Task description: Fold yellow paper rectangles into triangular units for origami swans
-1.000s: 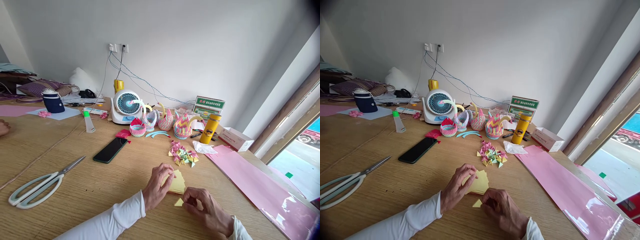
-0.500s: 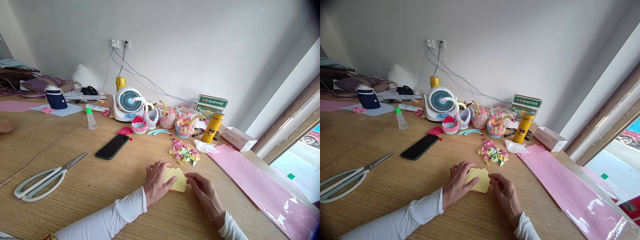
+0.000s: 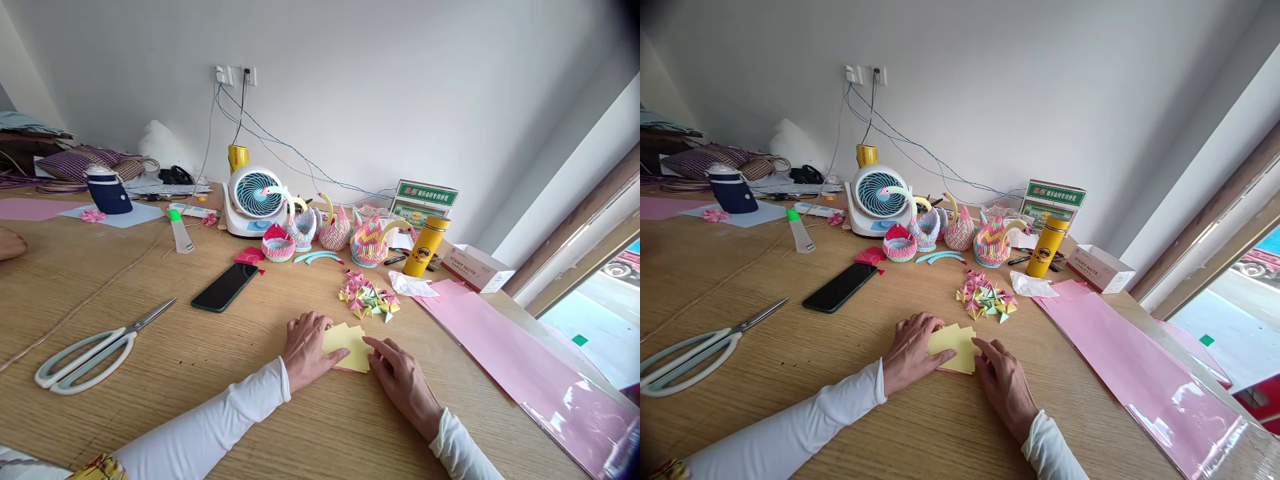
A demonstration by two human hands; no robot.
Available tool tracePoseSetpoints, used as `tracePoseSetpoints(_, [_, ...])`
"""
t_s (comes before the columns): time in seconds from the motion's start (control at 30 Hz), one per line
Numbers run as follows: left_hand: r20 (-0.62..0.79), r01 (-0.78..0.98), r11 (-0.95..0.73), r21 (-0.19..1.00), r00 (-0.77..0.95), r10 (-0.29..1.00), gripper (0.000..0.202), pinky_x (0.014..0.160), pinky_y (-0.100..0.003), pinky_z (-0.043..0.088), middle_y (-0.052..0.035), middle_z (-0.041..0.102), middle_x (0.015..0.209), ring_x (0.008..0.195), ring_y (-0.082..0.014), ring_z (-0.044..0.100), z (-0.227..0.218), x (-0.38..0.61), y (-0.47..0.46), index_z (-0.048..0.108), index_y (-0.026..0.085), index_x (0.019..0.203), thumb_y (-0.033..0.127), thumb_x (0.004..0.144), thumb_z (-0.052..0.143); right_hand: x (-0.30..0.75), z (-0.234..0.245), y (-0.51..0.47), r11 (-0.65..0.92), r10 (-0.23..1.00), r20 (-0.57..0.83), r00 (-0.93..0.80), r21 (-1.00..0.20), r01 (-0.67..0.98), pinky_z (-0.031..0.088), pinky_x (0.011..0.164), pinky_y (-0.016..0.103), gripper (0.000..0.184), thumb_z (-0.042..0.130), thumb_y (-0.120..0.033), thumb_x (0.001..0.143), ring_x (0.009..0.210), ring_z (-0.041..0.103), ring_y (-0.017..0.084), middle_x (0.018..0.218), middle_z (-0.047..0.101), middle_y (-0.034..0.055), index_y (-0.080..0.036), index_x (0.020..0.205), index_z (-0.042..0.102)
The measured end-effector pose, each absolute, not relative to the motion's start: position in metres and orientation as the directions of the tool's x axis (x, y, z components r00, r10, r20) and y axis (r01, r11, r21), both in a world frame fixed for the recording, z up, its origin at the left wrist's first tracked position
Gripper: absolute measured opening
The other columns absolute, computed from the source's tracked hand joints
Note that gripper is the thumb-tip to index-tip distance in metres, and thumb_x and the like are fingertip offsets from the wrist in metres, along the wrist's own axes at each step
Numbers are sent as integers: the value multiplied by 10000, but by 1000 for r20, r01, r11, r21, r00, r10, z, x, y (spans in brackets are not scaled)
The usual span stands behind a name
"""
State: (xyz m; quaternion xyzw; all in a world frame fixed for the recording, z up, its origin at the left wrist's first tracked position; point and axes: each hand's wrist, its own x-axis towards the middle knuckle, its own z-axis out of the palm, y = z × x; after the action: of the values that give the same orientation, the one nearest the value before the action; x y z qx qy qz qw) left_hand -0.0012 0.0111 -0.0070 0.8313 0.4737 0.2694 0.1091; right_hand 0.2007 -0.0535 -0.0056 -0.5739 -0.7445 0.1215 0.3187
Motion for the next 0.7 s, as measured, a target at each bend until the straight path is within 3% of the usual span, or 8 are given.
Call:
tracePoseSetpoints(0.2, [355,728,-499,470,362,862,470,849,-412,320,-52,629,1039,1019,-259,541,-9,-4,16,505,235,1084,484,717,661,199,-4,-56,346,927,321,-194,-535,771,447,650,283,317,414,-186,903,715,602,187,843,610,64,-179,1132,633])
tracePoseSetpoints(0.37, [373,667,-466,581,290,881,303,863,-386,338,-29,661,994,942,-214,591,-5,-6,25,526,236,1044,312,771,634,200,-5,-56,345,928,318,-195,-533,772,446,656,289,316,411,-180,904,732,605,196,851,611,68,-181,1125,637])
tracePoseSetpoints(0.47, [401,528,-477,702,260,878,227,822,-322,394,-27,667,930,872,-182,601,2,-4,27,559,213,982,267,772,628,200,-6,-55,336,932,306,-193,-532,777,443,646,290,311,406,-195,909,716,603,197,831,613,66,-183,1111,642])
tracePoseSetpoints(0.57, [363,334,-443,832,277,890,187,684,-243,432,-21,654,838,754,-152,589,9,-2,25,590,179,866,315,752,648,199,-3,-56,336,932,314,-184,-551,764,441,643,287,300,401,-231,918,697,597,192,808,616,62,-184,1077,651])
tracePoseSetpoints(0.7, [268,134,-338,932,375,888,266,530,-189,375,21,555,642,576,-98,490,15,4,17,570,147,712,398,734,654,199,8,-58,292,932,360,-40,-681,672,443,648,274,321,378,-335,940,699,584,179,808,627,58,-179,1064,629])
